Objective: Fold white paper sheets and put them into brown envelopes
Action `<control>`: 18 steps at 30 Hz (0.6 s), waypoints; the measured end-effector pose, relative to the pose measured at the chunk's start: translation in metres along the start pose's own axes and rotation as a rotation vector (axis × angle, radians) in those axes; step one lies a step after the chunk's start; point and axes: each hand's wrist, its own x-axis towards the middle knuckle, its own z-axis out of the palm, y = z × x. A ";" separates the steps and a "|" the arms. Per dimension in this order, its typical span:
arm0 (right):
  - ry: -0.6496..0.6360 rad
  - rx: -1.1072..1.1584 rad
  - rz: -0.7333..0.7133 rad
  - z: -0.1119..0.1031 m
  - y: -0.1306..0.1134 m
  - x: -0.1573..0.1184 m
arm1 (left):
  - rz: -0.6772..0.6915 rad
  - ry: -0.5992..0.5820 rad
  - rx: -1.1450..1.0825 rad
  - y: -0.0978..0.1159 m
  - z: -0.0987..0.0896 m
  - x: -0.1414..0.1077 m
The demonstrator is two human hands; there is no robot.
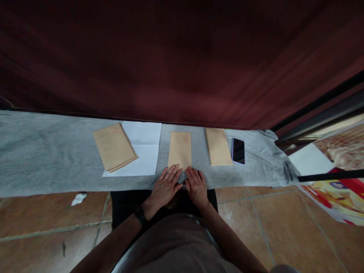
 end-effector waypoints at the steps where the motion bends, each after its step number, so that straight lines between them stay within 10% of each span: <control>1: -0.005 0.004 0.002 0.000 0.000 0.000 | -0.006 0.004 0.008 0.000 0.000 -0.001; 12: 0.065 0.063 0.400 0.001 0.002 0.030 | -0.108 0.061 0.064 0.008 0.012 -0.001; 18: 0.204 0.671 0.563 0.006 0.006 0.050 | -0.146 0.112 0.075 0.016 0.015 0.008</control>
